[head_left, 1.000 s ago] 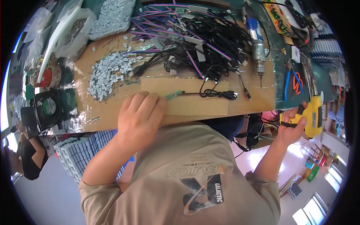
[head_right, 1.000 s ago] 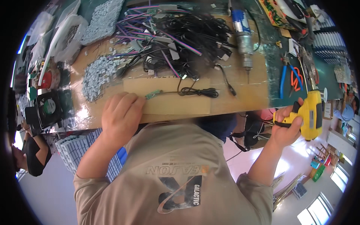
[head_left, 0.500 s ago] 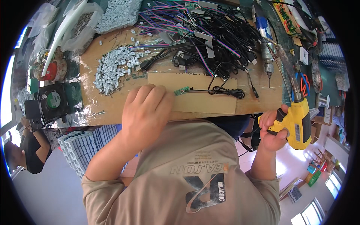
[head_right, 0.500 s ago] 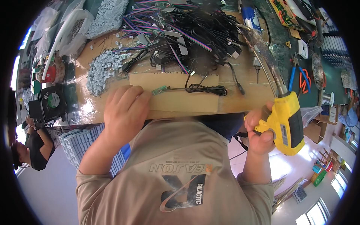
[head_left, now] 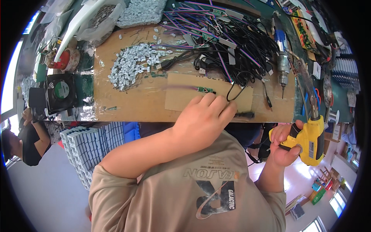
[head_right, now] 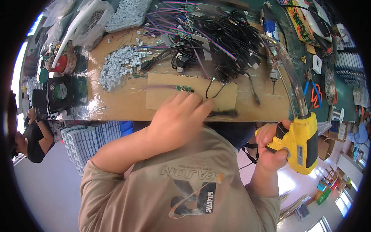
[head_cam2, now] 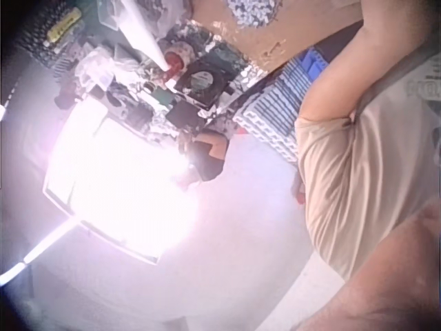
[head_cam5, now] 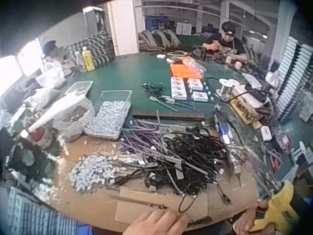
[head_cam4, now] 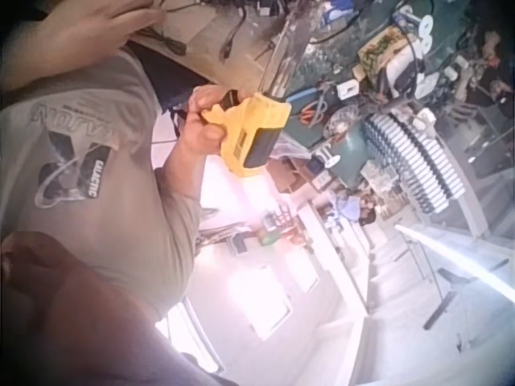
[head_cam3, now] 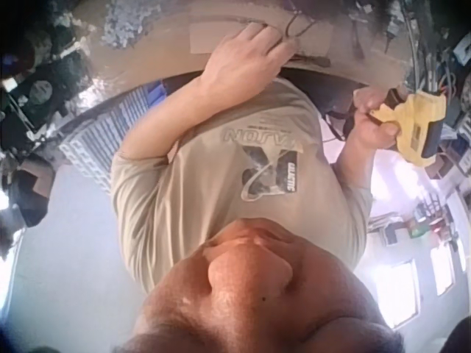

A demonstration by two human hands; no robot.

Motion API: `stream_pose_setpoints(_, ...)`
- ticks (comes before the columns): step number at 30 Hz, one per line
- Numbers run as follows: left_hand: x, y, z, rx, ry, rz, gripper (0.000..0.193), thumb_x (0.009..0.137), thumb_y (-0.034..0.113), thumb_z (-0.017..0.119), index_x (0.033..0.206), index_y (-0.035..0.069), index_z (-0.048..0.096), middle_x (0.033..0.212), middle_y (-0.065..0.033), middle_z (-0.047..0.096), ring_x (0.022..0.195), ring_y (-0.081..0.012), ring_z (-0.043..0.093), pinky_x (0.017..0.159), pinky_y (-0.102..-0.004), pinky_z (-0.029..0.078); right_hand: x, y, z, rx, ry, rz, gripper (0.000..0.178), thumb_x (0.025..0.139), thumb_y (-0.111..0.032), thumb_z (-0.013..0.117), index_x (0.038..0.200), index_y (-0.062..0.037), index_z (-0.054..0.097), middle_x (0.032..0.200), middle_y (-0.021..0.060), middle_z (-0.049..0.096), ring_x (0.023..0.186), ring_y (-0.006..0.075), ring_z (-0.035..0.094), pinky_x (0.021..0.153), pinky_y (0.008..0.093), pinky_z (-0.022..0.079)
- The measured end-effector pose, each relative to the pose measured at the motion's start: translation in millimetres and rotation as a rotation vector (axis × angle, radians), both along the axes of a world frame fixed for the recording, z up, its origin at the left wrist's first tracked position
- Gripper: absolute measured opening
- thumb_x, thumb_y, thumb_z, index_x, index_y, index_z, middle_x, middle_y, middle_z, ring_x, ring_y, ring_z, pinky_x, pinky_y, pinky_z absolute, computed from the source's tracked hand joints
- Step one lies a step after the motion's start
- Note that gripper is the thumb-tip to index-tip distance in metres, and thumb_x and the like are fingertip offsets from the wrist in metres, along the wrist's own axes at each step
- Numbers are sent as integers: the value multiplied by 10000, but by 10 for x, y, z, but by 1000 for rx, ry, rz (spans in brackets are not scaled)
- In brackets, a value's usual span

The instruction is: The person solders wiring harnesses onto small electronic circuit boards at a workstation. This is done by hand with a soldering iron and solder wire.

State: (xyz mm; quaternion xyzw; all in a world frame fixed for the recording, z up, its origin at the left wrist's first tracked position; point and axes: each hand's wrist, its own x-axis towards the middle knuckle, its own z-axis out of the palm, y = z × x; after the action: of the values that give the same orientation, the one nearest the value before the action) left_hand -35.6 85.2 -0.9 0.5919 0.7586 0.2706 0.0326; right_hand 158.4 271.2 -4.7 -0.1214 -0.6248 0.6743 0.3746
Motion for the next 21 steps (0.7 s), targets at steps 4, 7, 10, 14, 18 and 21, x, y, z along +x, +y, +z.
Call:
stream_pose_setpoints(4, -143, -180, 45, 87, -16, -165, 352, 709, 89, 651, 1057, 40, 658, 1011, -93, 615, 815, -278, 607, 726, -371, 519, -107, -142, 127, -104, -29, 130, 755, 894, -564, 685, 1394, -61, 425, 818, 49, 592, 558, 131, 501, 493, 286, 414)
stream_pose_setpoints(7, -225, -302, 49, 219, -17, -281, 301, 713, 73, 649, 1011, 37, 673, 997, -105, 630, 886, -299, 632, 757, -380, 529, -303, -275, 194, -361, -82, 321, 739, 861, -517, 752, 1394, -134, 414, 1020, 87, 637, 769, 226, 637, 651, 407, 528)
stream_pose_setpoints(10, -267, -340, 43, 175, -50, -306, 286, 750, 143, 640, 1016, 39, 650, 1053, -94, 632, 945, -259, 622, 802, -342, 518, -595, -356, 118, -486, -42, 472, 667, 887, -377, 762, 1417, -145, 429, 1340, 167, 524, 1089, 308, 636, 911, 515, 549)
stream_pose_setpoints(14, -208, -361, 165, 107, -201, -150, 309, 693, 31, 664, 1002, 29, 670, 971, -109, 631, 913, -305, 642, 765, -378, 535, -868, -540, 146, -525, -2, 512, 658, 891, -350, 754, 1423, -136, 429, 1479, 216, 402, 1252, 364, 554, 1025, 550, 494)
stream_pose_setpoints(18, -197, -361, 177, 43, -45, -121, 194, 771, 118, 621, 956, 61, 634, 917, -78, 552, 830, -257, 591, 738, -369, 515, -1095, -593, 84, -539, 70, 556, 669, 875, -329, 760, 1424, -124, 435, 1533, 228, 329, 1373, 422, 424, 1123, 540, 411)
stream_pose_setpoints(21, -257, -430, 204, 0, -51, -140, 178, 776, 123, 612, 944, 67, 625, 962, -79, 558, 870, -257, 594, 747, -366, 514, -1146, -595, -25, -537, 40, 563, 628, 880, -309, 753, 1398, -106, 464, 1536, 224, 329, 1371, 423, 428, 1125, 529, 415)
